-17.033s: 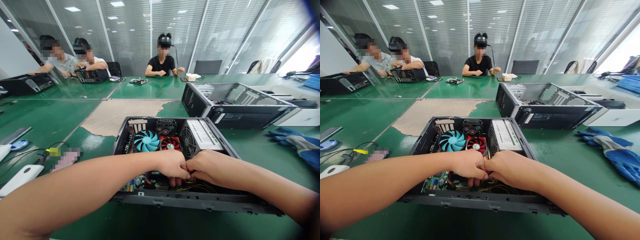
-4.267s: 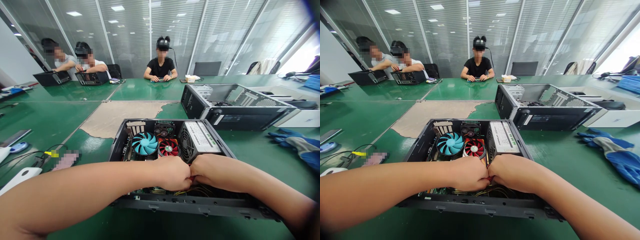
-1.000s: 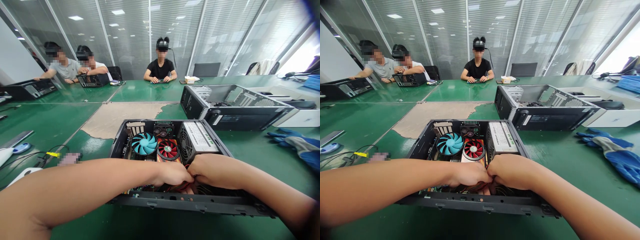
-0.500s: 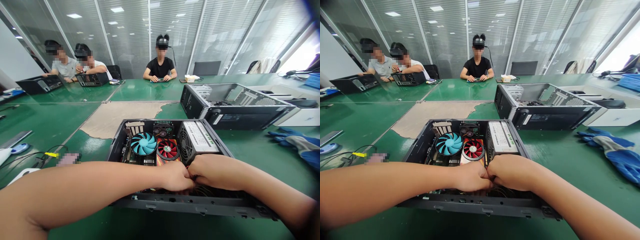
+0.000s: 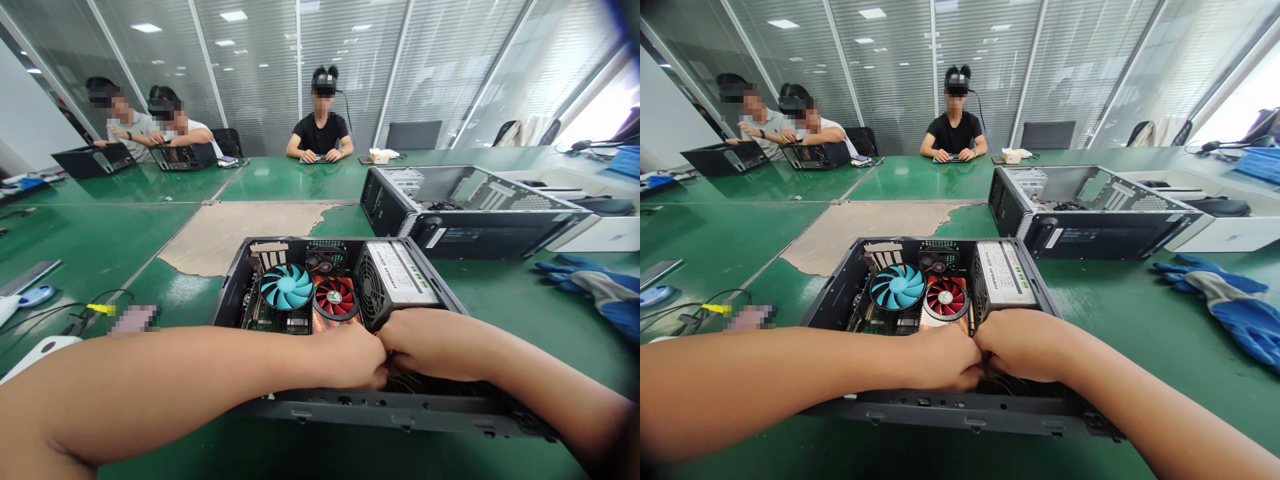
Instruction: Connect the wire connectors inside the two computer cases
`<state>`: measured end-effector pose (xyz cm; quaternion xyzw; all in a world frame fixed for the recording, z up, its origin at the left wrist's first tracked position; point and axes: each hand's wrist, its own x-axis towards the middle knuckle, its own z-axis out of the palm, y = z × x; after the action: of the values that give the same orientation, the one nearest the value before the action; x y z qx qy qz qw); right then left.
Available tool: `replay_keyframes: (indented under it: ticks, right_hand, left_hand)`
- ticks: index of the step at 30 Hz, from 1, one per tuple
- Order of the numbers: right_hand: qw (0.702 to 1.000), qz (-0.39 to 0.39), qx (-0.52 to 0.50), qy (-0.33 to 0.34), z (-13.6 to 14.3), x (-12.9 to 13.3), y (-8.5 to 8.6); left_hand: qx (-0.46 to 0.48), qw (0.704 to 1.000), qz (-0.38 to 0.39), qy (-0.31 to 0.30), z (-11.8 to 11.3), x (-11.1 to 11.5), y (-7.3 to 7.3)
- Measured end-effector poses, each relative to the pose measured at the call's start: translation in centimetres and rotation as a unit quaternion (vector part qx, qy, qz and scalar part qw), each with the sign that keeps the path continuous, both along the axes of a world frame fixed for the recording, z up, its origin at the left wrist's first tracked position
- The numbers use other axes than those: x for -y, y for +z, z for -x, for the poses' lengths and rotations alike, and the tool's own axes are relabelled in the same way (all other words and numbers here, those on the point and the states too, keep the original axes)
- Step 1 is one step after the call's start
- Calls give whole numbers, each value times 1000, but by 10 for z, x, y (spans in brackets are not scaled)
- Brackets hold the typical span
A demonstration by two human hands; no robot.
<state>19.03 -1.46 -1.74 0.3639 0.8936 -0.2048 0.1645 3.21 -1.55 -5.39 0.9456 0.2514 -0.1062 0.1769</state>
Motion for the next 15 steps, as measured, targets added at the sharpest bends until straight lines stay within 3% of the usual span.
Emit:
replay_keyframes:
  ticks: [4, 7, 11, 13, 15]
  right_hand:
    - [1000, 1, 23, 4, -1, 0, -1]
    - [1000, 5, 8, 14, -1, 0, 1]
    - [1000, 14, -1, 10, 1, 0, 6]
    - [1000, 16, -1, 5, 2, 1, 7]
    - [1000, 11, -1, 6, 1, 2, 7]
  left_hand:
    - [-24, 995, 95, 33, 1, 0, 14]
    - [-5, 974, 202, 100, 2, -2, 15]
    - [6, 883, 411, 227, 3, -2, 10]
    - [16, 844, 473, 253, 4, -2, 8]
    - [19, 827, 497, 262, 4, -2, 8]
